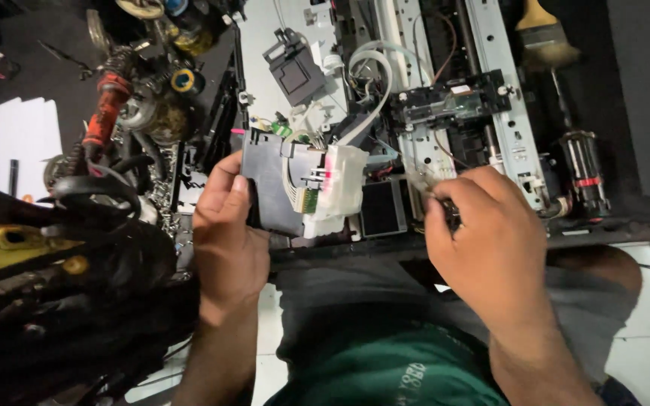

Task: Disassembling and cleaning the internal components of a printer using a brush

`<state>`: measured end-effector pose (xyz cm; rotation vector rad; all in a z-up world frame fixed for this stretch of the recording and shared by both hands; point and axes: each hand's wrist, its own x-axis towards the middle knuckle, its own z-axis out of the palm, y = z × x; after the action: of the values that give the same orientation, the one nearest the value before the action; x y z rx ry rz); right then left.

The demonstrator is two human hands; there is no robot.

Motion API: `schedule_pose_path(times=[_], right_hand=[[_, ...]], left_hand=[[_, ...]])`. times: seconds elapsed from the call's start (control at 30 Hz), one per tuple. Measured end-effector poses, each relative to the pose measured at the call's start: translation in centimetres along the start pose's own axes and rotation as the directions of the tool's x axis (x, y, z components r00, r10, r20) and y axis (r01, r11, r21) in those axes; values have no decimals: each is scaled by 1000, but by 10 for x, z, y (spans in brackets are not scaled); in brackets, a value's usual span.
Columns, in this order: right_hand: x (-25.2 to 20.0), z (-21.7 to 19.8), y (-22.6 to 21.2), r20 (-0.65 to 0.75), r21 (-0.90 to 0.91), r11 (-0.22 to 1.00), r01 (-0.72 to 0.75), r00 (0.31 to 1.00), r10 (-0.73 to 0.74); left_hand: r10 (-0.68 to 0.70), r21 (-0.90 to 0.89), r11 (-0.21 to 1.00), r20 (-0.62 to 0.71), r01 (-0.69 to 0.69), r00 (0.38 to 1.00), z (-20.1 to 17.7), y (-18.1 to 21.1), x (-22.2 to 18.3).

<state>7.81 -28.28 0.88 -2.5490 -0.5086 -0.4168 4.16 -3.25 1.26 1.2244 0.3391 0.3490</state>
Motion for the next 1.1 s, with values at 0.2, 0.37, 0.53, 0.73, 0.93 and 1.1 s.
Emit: schedule_pose_path(times=[0.2,0.37,0.53,0.73,0.93,1.1], right_hand=[[-5,-22,0,58,457,887,-71,997,50],[-23,-13,0,28,806,568,-168,969,247],[-37,-14,9,75,993,76,-90,980,187],[-24,-18,-4,268,847,-471,-248,963,-26],[-25,-28,-19,253,963,-117,-241,961,107],[-4,-21,-15,35,902,431,-9,998,-53]], left_hand=[[-11,-62,998,41,13,999,0,3,-2],[33,-99,995,38,-29,999,-2,-4,0],[15,-104,994,-18,-17,1000,-1,-5,-2],[57,-47,997,10,-57,998,6,2,-4],[45,131,990,16,-47,999,4,6,-5],[352,647,616,285,-450,892,-5,0,-8]])
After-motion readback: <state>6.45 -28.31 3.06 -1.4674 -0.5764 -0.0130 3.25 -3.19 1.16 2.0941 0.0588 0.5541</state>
